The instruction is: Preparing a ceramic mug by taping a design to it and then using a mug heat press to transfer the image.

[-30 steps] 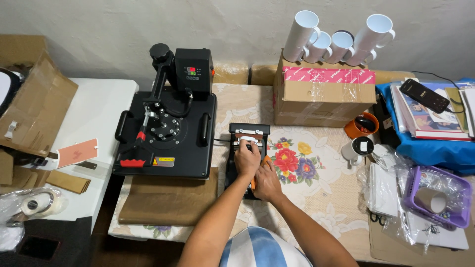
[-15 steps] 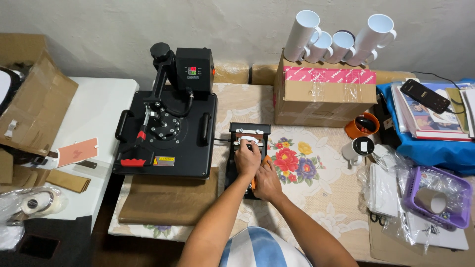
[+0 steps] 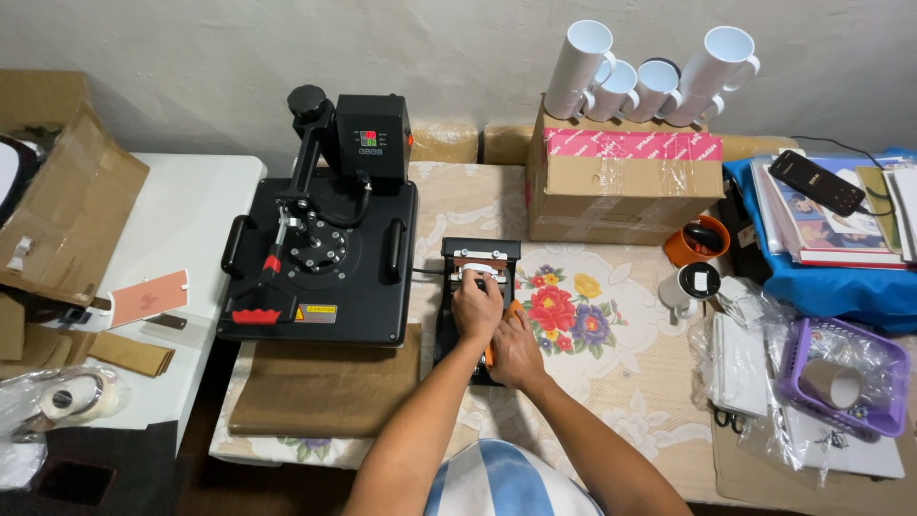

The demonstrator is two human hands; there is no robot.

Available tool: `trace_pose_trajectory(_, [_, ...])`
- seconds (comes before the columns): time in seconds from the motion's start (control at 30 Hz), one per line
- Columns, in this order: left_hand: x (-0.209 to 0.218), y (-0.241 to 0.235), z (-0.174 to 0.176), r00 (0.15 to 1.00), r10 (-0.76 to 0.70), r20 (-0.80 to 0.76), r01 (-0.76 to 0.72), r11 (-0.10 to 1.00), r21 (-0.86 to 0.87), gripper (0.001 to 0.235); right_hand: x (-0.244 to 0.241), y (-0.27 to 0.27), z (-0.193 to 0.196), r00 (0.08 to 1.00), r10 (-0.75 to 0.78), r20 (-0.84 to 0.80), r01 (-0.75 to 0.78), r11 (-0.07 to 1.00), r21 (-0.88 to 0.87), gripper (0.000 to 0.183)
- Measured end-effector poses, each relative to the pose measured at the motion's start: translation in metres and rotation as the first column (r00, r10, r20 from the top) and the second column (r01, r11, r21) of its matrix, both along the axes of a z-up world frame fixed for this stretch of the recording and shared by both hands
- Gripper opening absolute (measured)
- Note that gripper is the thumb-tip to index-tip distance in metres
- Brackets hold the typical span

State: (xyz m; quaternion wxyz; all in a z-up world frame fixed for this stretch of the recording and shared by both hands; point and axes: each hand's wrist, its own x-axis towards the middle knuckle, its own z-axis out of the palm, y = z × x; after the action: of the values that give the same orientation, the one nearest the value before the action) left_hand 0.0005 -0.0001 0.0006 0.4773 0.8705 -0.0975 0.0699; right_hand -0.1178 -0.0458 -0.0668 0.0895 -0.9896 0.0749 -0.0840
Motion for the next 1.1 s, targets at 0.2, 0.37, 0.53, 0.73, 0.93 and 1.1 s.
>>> trace_pose_trajectory(0.2, [0.001, -0.001, -0.005, 1.000, 0.004, -0.006, -0.004, 1.000, 0.021, 0.020, 0.001, -0.003, -0.016, 0.999, 0.003, 0.032, -0.004, 1.000, 0.016, 0.061])
trace_pose_trajectory(0.37, [0.001, -0.001, -0.004, 1.000, 0.006, 0.015, -0.007, 1.000, 0.013, 0.020, 0.001, -0.004, -0.018, 0.999, -0.002, 0.054, 0.002, 1.000, -0.004, 0.061])
trace_pose_trajectory(0.53, [0.001, -0.003, -0.010, 1.000, -0.002, 0.021, 0.002, 1.000, 0.006, 0.021, -0.001, -0.002, -0.012, 0.999, -0.009, 0.035, 0.008, 1.000, 0.009, 0.060])
trace_pose_trajectory(0.73, [0.002, -0.003, -0.011, 1.000, -0.017, -0.022, 0.017, 1.000, -0.004, 0.021, -0.001, 0.001, 0.001, 0.997, -0.011, -0.081, 0.009, 0.999, -0.033, 0.069])
trace_pose_trajectory(0.93, [0.001, -0.003, -0.008, 0.999, -0.038, -0.032, 0.038, 0.999, -0.015, 0.021, 0.000, 0.004, 0.005, 0.978, -0.036, -0.204, 0.019, 0.996, -0.088, 0.069])
trace_pose_trajectory(1.1, [0.000, -0.002, -0.005, 0.998, -0.053, -0.044, 0.051, 0.998, -0.047, 0.021, 0.000, 0.007, -0.010, 0.946, -0.110, -0.306, 0.077, 0.990, -0.116, 0.072])
